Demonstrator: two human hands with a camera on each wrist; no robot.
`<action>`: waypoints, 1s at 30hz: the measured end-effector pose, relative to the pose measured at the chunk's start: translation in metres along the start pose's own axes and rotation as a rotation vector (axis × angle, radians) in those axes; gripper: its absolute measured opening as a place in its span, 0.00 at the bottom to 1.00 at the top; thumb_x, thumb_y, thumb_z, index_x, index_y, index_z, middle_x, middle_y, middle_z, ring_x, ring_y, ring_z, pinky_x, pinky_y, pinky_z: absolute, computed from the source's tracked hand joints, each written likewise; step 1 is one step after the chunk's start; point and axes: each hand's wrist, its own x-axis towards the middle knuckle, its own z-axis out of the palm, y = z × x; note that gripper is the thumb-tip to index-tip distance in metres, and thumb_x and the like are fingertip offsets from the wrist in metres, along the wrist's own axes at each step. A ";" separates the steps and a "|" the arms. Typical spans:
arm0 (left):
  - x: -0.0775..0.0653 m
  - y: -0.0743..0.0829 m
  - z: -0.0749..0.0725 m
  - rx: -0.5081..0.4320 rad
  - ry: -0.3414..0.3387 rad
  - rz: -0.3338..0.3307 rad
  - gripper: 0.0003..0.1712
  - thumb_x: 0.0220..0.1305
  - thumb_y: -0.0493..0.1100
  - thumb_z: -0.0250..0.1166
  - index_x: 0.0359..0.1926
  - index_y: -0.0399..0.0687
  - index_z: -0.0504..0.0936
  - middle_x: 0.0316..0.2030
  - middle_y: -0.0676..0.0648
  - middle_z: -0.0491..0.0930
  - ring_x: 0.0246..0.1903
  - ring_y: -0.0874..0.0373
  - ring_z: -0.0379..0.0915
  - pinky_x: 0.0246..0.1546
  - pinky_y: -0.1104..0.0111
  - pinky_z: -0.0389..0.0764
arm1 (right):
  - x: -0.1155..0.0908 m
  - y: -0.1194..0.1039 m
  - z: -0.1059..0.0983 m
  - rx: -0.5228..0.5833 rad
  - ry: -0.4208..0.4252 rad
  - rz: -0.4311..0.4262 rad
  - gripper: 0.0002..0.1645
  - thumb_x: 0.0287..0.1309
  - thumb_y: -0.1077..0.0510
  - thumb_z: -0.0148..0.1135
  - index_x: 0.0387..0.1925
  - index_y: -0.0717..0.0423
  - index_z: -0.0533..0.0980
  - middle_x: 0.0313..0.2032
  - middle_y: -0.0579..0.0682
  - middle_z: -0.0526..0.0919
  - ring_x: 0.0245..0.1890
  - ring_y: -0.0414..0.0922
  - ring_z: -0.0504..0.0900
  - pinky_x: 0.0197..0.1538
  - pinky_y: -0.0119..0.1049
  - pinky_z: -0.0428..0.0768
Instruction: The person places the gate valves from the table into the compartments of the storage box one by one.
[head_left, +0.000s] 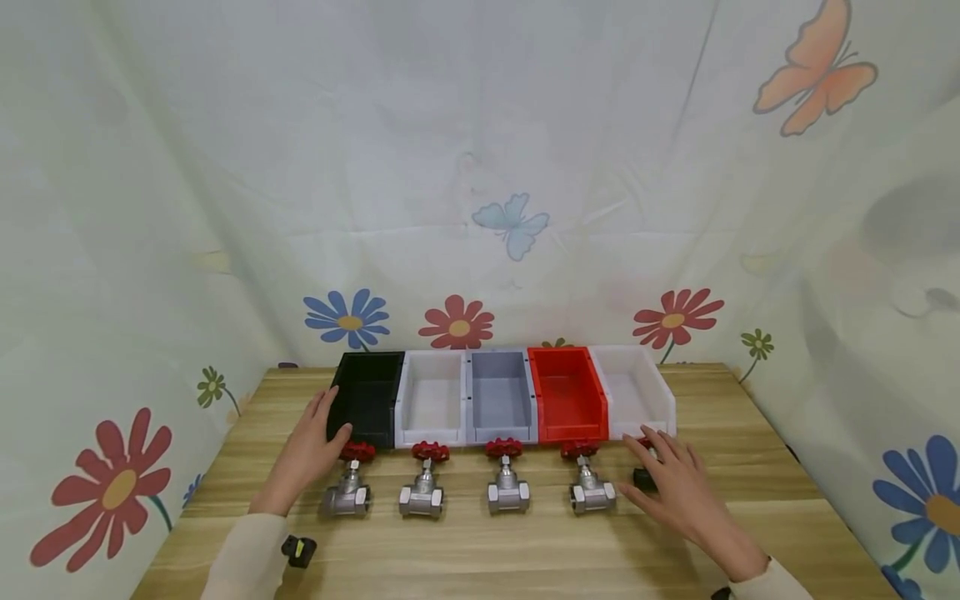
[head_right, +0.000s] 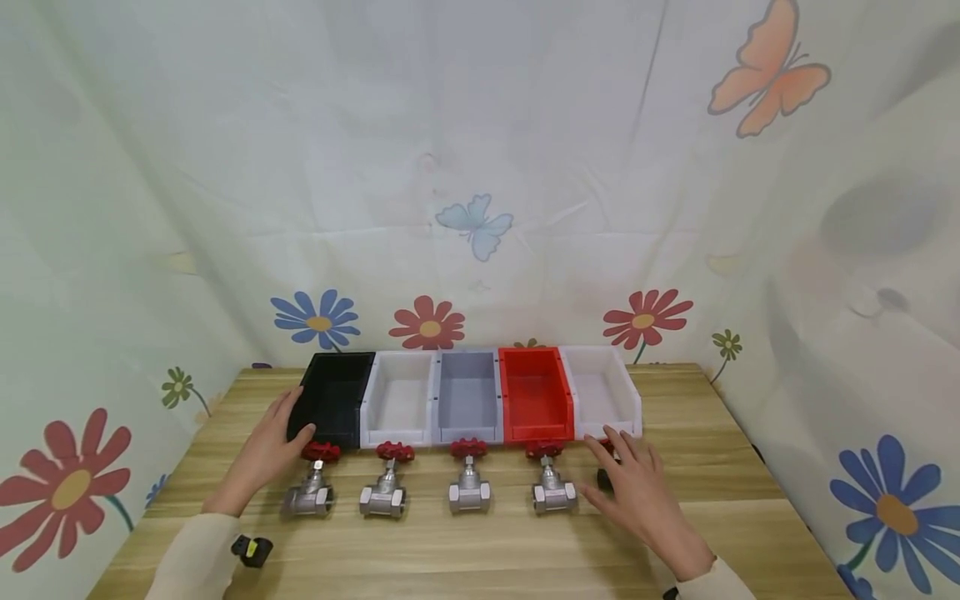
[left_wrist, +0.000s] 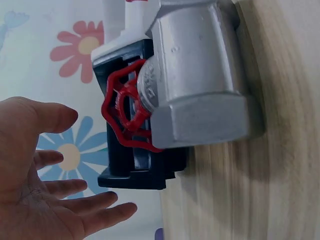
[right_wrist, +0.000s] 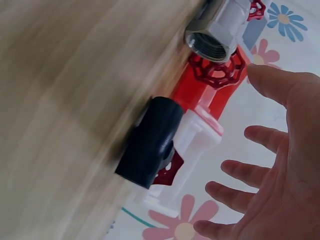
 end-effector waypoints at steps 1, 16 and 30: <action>0.001 -0.002 0.001 0.002 0.000 -0.003 0.44 0.71 0.47 0.56 0.77 0.41 0.45 0.74 0.27 0.45 0.69 0.26 0.52 0.63 0.35 0.62 | -0.001 0.001 0.000 -0.006 0.004 -0.002 0.43 0.51 0.38 0.70 0.67 0.47 0.70 0.67 0.60 0.70 0.65 0.64 0.68 0.61 0.73 0.63; 0.009 -0.020 0.006 -0.063 0.037 0.021 0.39 0.69 0.38 0.57 0.75 0.34 0.51 0.70 0.25 0.56 0.67 0.27 0.56 0.65 0.37 0.61 | -0.011 0.013 0.009 -0.031 -0.017 0.011 0.38 0.50 0.41 0.72 0.62 0.49 0.76 0.60 0.59 0.76 0.55 0.66 0.77 0.55 0.67 0.71; 0.017 -0.035 0.012 -0.073 0.059 -0.011 0.36 0.66 0.31 0.56 0.73 0.32 0.55 0.60 0.21 0.69 0.56 0.28 0.73 0.53 0.42 0.76 | -0.015 0.018 0.014 0.005 -0.041 0.022 0.30 0.48 0.50 0.75 0.54 0.51 0.80 0.54 0.62 0.78 0.41 0.60 0.83 0.36 0.55 0.81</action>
